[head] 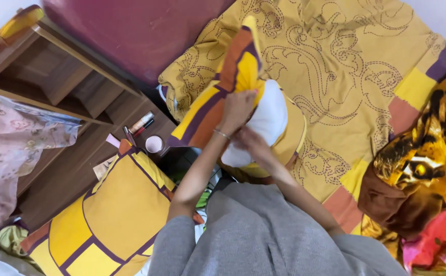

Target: The person is putting patterned pillowcases onto two white pillows in a room with two beds.

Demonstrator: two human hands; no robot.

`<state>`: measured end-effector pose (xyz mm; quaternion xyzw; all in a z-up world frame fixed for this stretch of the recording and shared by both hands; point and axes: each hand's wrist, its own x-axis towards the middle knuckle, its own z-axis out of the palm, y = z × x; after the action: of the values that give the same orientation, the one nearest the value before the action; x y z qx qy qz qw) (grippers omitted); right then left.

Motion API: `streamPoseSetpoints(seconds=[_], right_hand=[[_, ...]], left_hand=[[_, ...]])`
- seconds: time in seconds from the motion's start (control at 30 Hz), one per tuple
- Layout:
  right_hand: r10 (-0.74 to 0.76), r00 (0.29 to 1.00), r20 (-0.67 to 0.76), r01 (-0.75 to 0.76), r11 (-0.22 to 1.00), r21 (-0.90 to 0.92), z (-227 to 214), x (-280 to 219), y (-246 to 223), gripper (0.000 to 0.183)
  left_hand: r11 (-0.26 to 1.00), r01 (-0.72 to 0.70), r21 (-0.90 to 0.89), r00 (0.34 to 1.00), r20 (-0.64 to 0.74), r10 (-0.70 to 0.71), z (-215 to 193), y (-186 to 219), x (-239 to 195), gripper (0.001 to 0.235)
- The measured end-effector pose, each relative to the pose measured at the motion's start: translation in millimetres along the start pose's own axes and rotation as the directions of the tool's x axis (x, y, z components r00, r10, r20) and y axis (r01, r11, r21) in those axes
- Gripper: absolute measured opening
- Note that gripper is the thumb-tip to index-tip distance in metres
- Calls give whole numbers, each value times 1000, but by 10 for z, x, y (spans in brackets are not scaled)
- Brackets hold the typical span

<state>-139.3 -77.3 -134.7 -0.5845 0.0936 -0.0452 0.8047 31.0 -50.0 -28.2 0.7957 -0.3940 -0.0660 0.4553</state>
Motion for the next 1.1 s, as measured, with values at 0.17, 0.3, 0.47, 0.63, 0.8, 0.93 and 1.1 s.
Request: streamPoseSetpoints(seconds=[0.17,0.3,0.47,0.63,0.8,0.93,1.1], right_hand=[[129,975,-180,-49,917,395,-516,296,-129,33],[-38,943,-332,234,783,576,-1016,333,-431,22],[-38,947,-318,285,554,782,-345,34,-1823,43],[-296,908,-296,381,295,876,-31,-195,-2446,53],[-144,882,-448,451,530,718,-174,-166,-1943,56],[-208,959,-192,279,585,761,-1039,-14,-148,30],[133,940,-313,35,877,480,-382,-13,-1297,18]], left_hand=[[973,-229,15,972,53,228,-294,567,-329,24],[977,-214,-28,900,-394,186,-248,278,-1393,13],[990,1,-139,971,-237,-34,74,288,-1723,87],[844,25,-536,987,-119,-104,179,551,-1048,107],[919,20,-394,980,-173,-95,299,355,-590,112],[975,26,-218,968,-238,-79,674,-212,-507,110],[984,31,-174,944,-319,-86,445,7,-371,116]])
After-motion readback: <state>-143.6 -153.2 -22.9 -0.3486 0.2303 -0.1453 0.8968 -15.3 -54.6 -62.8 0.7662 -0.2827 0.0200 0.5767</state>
